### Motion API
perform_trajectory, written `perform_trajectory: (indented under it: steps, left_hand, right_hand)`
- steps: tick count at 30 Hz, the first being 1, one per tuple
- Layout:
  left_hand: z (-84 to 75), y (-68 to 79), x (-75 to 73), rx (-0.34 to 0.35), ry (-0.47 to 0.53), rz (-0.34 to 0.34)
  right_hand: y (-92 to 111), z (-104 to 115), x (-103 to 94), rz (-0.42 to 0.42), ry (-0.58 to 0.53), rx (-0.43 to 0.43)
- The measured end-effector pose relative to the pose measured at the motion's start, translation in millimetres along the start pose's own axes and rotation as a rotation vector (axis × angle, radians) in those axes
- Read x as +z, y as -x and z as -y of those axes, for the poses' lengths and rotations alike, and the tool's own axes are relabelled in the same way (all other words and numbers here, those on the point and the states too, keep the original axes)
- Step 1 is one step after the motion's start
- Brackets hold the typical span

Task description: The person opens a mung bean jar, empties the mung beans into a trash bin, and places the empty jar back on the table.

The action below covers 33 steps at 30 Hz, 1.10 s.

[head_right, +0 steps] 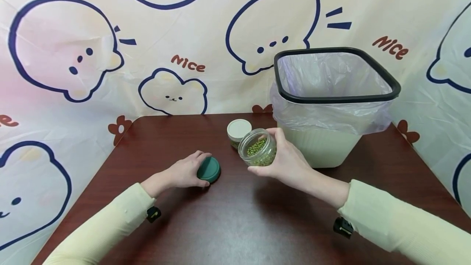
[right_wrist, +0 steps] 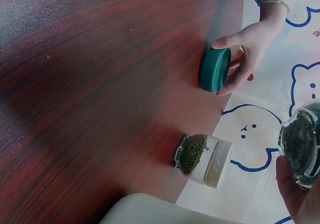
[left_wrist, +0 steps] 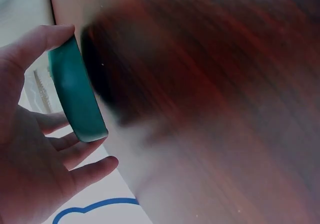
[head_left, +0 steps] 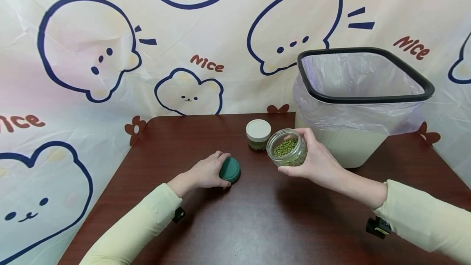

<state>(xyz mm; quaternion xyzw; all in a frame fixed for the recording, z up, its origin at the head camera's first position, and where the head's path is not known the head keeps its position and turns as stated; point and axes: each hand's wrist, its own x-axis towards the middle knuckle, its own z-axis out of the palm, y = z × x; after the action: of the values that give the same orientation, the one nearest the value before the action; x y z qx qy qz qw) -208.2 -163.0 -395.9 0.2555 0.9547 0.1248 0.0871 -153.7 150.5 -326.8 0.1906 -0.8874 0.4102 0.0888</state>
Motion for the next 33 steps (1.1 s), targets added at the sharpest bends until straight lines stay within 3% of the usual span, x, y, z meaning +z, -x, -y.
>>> perform_trajectory:
  steps: [18, 26, 33]
  left_hand:
    - [1.5, -3.9, -0.2, 0.022, -0.028, 0.022]
    - [2.1, -3.2, -2.1, 0.012, -0.021, 0.062]
    - [-0.8, -6.9, -15.1, 0.023, 0.011, 0.061]
  right_hand:
    - [-1, 0, -1.7, -0.009, 0.001, 0.002]
    - [-1, 1, -4.8, -0.007, -0.017, -0.004]
    - [-3, 4, -13.5, -0.005, -0.036, -0.031]
